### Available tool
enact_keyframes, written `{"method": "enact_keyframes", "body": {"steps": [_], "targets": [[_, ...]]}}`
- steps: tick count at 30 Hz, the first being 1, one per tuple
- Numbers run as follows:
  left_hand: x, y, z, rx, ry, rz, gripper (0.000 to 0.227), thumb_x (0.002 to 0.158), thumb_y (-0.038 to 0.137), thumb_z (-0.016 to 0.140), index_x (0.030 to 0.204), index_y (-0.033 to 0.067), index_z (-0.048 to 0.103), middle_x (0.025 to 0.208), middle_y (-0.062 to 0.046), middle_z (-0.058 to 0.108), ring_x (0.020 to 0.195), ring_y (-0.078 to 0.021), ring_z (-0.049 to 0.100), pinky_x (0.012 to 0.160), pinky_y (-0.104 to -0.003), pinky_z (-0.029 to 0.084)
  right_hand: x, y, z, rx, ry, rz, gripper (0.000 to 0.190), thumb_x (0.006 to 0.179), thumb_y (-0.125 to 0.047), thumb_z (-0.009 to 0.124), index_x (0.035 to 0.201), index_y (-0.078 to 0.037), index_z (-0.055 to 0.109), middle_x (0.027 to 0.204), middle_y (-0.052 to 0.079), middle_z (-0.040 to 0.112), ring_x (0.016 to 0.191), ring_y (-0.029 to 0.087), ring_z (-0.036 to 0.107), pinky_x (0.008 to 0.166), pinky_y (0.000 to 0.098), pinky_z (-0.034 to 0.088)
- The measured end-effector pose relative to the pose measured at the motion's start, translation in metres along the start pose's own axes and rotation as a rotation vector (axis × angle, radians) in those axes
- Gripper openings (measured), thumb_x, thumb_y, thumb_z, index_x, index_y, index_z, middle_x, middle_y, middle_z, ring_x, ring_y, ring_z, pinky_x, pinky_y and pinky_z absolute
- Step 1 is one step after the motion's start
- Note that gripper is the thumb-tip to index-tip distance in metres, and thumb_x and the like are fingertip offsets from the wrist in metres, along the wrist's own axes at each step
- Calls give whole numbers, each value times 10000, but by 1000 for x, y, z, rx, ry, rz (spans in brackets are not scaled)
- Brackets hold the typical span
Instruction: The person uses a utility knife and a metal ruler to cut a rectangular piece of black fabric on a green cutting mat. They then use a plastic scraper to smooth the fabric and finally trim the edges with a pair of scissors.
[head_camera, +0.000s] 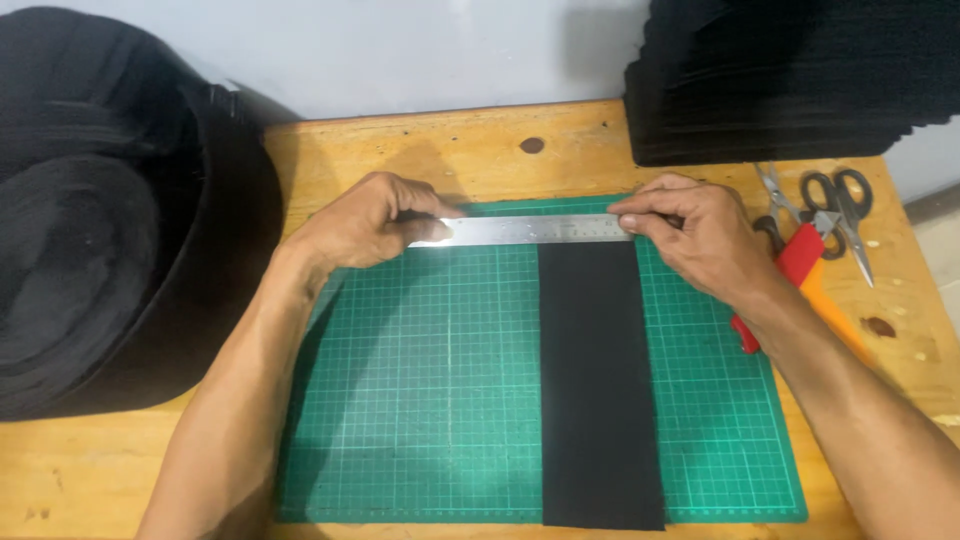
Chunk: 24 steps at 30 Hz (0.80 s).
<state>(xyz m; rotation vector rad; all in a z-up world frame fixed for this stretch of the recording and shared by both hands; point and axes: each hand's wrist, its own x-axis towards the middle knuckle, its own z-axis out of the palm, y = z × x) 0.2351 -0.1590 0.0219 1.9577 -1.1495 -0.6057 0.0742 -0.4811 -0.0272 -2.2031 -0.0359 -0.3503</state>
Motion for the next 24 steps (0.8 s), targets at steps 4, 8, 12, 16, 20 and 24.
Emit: {"method": "enact_keyframes", "body": {"steps": [4,8,12,16,20,24], "targets": [[-1,0,1,-13,13,-17,217,900,14,725,1089,71,814,877,-164,752,818,-262,688,834,-433,549,-1,0,2,9,15,4,141,908,-34,762,1019,-95,824,966,101,751,862,200,668,764,331,528],[-1,3,2,-3,17,-42,234,895,12,733,1104,76,815,865,-159,753,796,-256,679,812,-415,546,-2,4,3,4,25,7,147,914,-18,761,1026,-89,825,967,114,754,859,206,664,756,337,519],[-1,2,2,-6,24,-69,234,903,18,732,1107,93,818,848,-136,754,767,-230,663,772,-367,536,-1,6,2,-17,11,-9,153,919,-20,757,1035,-92,825,968,105,752,874,219,673,782,335,517],[0,-2,1,-1,11,-58,230,896,30,743,1107,86,815,873,-152,755,790,-244,674,775,-394,551,-2,4,3,-14,17,-4,144,909,-23,760,1026,-79,824,964,119,752,878,247,688,788,351,527],[1,-1,1,-43,3,-72,225,897,13,735,1103,65,811,895,-149,758,823,-231,655,796,-400,552,-1,-14,-2,-4,41,39,171,967,-39,720,1097,-95,816,958,115,749,881,214,663,801,363,521],[0,-2,-3,-140,-1,-117,222,922,31,697,1126,34,786,881,-127,744,753,-176,623,604,-282,588,-8,4,0,104,69,82,349,976,3,674,1317,-56,714,1073,121,760,880,131,652,788,297,560]]}}
